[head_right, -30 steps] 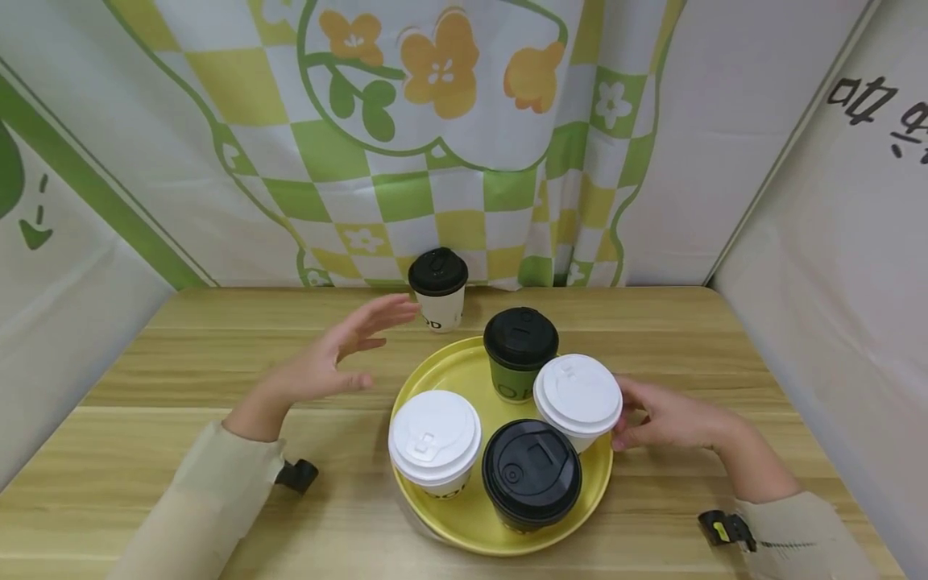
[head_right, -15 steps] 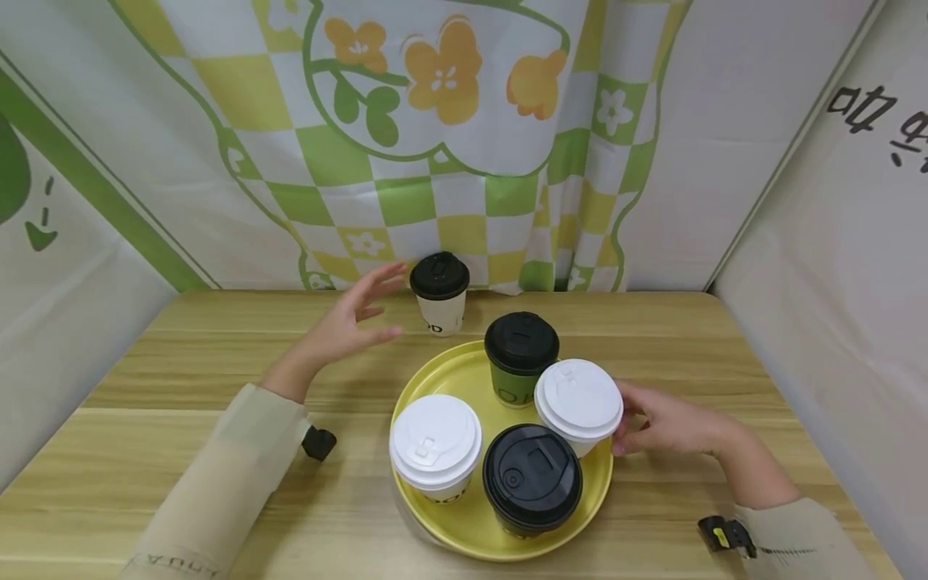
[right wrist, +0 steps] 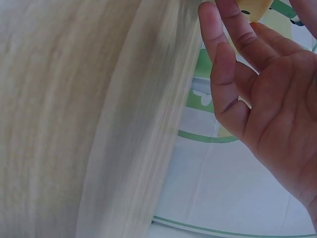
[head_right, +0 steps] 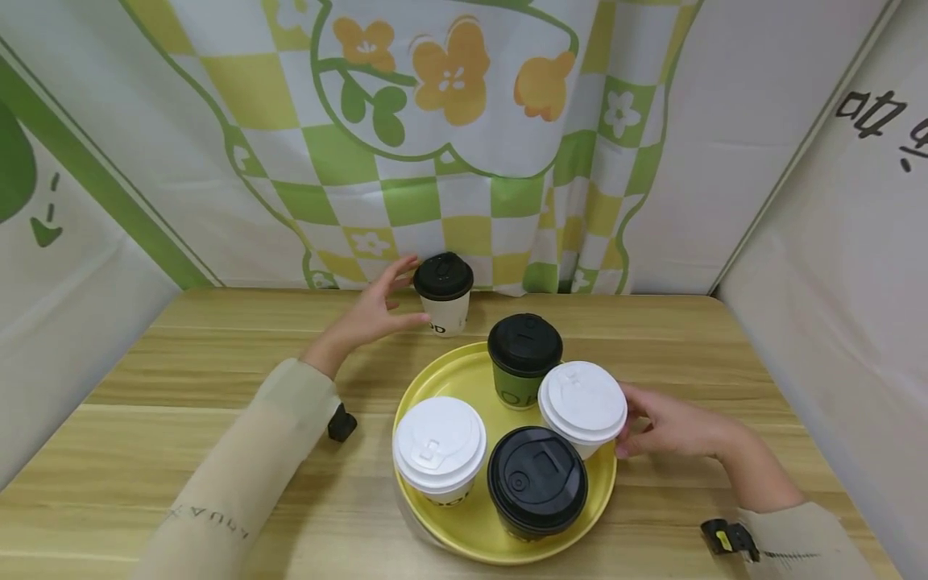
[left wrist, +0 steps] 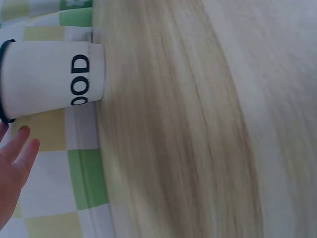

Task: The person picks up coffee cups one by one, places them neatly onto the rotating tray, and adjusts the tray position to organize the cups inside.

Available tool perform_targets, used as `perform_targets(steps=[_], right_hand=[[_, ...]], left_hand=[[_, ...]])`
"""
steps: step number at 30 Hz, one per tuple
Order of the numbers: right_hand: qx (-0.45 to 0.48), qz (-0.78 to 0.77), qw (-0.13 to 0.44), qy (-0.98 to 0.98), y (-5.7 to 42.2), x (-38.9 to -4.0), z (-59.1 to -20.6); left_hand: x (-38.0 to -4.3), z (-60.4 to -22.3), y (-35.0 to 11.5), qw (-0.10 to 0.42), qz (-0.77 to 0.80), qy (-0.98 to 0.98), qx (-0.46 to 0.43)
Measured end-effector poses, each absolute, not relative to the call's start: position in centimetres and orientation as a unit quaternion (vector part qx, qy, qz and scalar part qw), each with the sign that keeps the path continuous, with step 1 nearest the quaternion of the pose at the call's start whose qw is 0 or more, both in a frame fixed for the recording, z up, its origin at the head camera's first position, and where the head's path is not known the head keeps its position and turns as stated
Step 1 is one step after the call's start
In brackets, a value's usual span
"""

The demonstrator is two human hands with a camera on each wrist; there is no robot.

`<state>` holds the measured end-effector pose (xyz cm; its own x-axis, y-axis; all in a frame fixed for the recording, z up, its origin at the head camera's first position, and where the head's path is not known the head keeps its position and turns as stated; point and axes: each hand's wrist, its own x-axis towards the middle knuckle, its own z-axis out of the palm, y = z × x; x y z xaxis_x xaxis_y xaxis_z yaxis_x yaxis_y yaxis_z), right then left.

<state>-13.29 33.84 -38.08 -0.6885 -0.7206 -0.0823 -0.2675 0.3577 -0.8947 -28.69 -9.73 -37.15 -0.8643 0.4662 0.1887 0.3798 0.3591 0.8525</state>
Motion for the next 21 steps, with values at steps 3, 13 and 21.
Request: perform_targets(steps=[3, 13, 21], right_hand=[[-0.314, -0.472, 0.238, 0.789, 33.9, -13.3, -38.1], [-0.317, -0.467, 0.233, 0.792, 34.0, -13.4, -38.1], [-0.312, -0.471, 0.239, 0.790, 34.1, -13.4, -38.3]], left_hand=[[-29.3, -37.6, -9.3, 0.036, 0.514, 0.820, 0.248], [-30.7, -38.5, -8.0, 0.038, 0.509, 0.833, 0.215], [-31.1, -39.3, -6.9, 0.034, 0.535, 0.814, 0.221]])
